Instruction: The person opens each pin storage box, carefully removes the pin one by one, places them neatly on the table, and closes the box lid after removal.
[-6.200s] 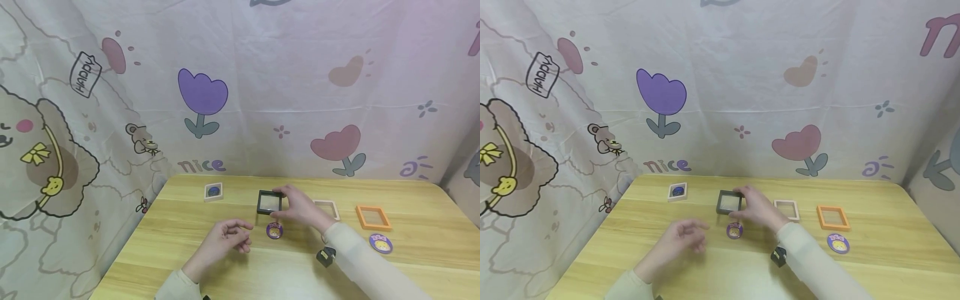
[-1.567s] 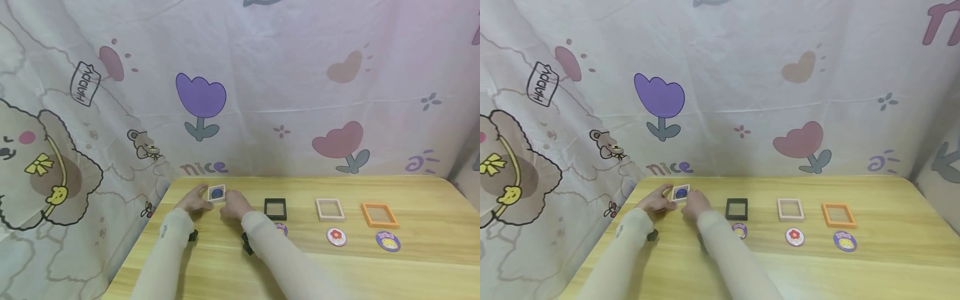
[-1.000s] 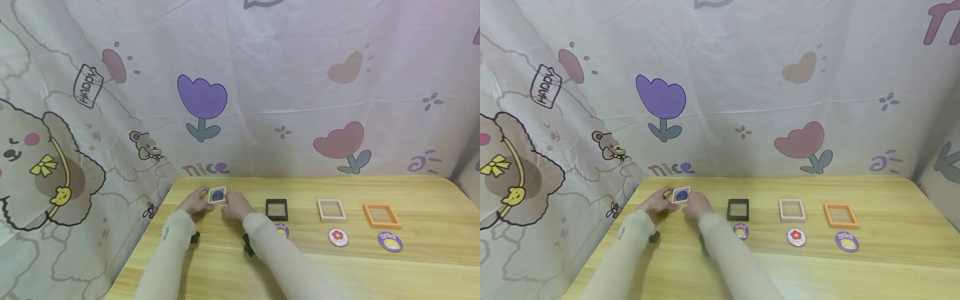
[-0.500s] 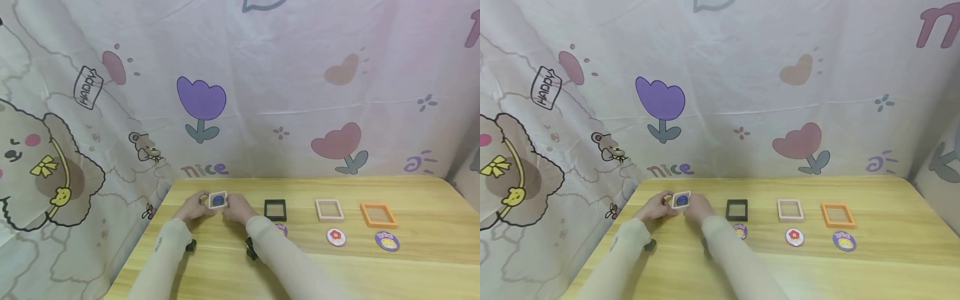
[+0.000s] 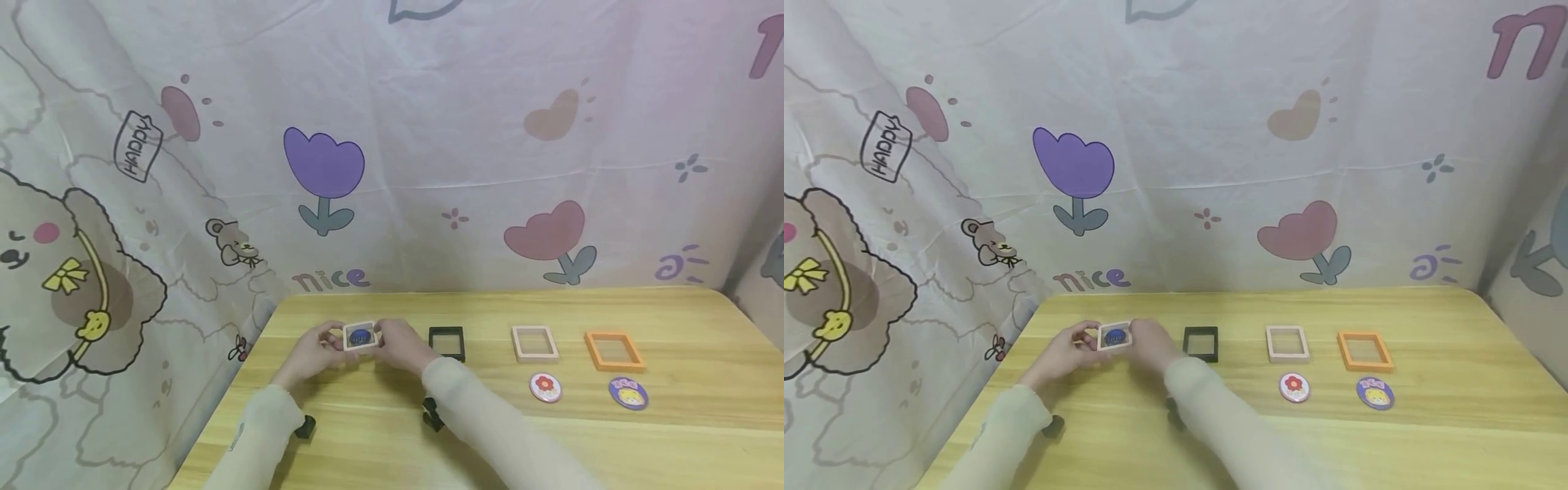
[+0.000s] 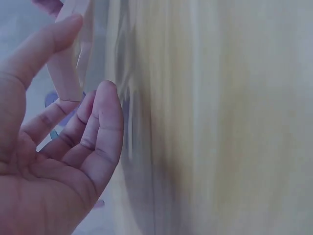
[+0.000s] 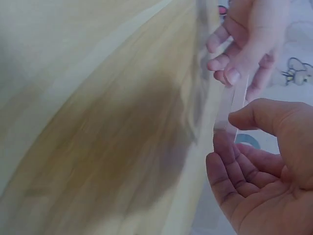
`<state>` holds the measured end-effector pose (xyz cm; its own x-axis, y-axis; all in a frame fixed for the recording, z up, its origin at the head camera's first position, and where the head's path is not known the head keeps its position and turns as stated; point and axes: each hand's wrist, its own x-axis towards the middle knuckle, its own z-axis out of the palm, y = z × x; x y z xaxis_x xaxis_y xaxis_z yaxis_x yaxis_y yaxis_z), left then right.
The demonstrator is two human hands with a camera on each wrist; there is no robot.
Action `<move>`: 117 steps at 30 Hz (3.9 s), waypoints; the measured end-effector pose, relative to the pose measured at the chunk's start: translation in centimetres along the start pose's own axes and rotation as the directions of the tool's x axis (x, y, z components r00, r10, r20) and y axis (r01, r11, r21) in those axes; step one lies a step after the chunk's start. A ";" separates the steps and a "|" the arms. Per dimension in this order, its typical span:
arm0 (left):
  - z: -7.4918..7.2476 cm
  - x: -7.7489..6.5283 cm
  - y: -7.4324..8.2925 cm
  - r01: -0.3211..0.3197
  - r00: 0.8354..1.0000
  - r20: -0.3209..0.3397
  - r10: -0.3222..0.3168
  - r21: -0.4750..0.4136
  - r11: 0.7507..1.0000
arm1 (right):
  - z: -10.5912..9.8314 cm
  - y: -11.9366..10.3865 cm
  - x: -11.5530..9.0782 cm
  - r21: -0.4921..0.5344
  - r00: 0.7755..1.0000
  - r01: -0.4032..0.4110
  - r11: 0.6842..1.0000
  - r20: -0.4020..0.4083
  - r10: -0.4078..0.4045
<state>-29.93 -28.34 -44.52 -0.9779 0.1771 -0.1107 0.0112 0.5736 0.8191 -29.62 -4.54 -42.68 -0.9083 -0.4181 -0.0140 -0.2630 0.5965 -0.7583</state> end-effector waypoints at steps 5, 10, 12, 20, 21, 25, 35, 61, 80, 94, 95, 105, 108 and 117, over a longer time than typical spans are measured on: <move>1.0 -1.0 1.1 -0.035 0.999 0.026 0.037 -0.090 0.995 | -1.9 0.5 -1.5 0.037 0.999 0.035 0.999 0.005 -0.036; 2.0 -2.3 2.3 -0.060 0.998 0.006 0.061 -0.117 0.991 | -3.0 0.4 -3.0 -0.066 0.994 0.103 0.992 -0.030 -0.106; 2.4 -2.8 2.4 -0.068 0.998 -0.008 0.068 -0.123 0.990 | -3.4 0.3 -3.5 -0.096 0.991 0.124 0.988 -0.040 -0.129; 3.5 -4.5 3.1 -0.130 0.991 -0.002 0.131 -0.150 0.980 | -4.9 0.4 -5.8 -0.048 0.992 0.130 0.990 0.001 -0.130; 3.6 -4.7 3.3 -0.136 0.990 0.012 0.140 -0.158 0.978 | -5.0 0.5 -6.1 -0.044 0.992 0.124 0.991 0.011 -0.123; 4.4 -5.6 4.2 -0.149 0.985 0.056 0.161 -0.180 0.972 | -5.6 0.9 -7.4 -0.052 0.992 0.123 0.991 0.037 -0.121; 6.5 -6.5 5.6 -0.196 0.968 0.102 0.230 -0.267 0.943 | -7.2 1.5 -9.3 -0.043 0.970 0.235 0.971 0.076 -0.231; 9.0 -8.1 9.3 -0.195 0.953 0.125 0.276 -0.444 0.874 | -10.7 1.3 -12.1 -0.077 0.918 0.366 0.928 0.197 -0.345; 11.0 -9.3 10.1 -0.192 0.940 0.187 0.287 -0.404 0.894 | -11.2 0.2 -13.7 -0.230 0.896 0.403 0.886 0.298 -0.330; 11.3 -9.1 10.0 -0.132 0.935 0.241 0.259 -0.440 0.888 | -10.9 0.5 -13.7 -0.169 0.884 0.395 0.903 0.336 -0.324; 11.3 -9.1 10.0 -0.129 0.935 0.245 0.257 -0.441 0.888 | -10.9 0.5 -13.8 -0.169 0.887 0.390 0.905 0.334 -0.319; 11.3 -9.1 9.6 -0.119 0.924 0.273 0.267 -0.457 0.881 | -11.0 0.4 -13.7 -0.139 0.886 0.368 0.919 0.351 -0.302; 11.2 -9.0 9.6 -0.124 0.921 0.277 0.274 -0.460 0.879 | -11.1 0.5 -13.8 -0.134 0.888 0.364 0.922 0.349 -0.300; 11.1 -8.8 9.4 -0.145 0.935 0.233 0.268 -0.440 0.886 | -11.2 1.1 -13.7 -0.110 0.902 0.338 0.935 0.321 -0.288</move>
<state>-18.87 -15.61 -42.14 -0.8626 0.5056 -0.0145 0.0599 0.1306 0.9896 -21.11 9.53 -36.07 -0.6392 -0.7690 -0.0034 -0.5886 0.4920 -0.6415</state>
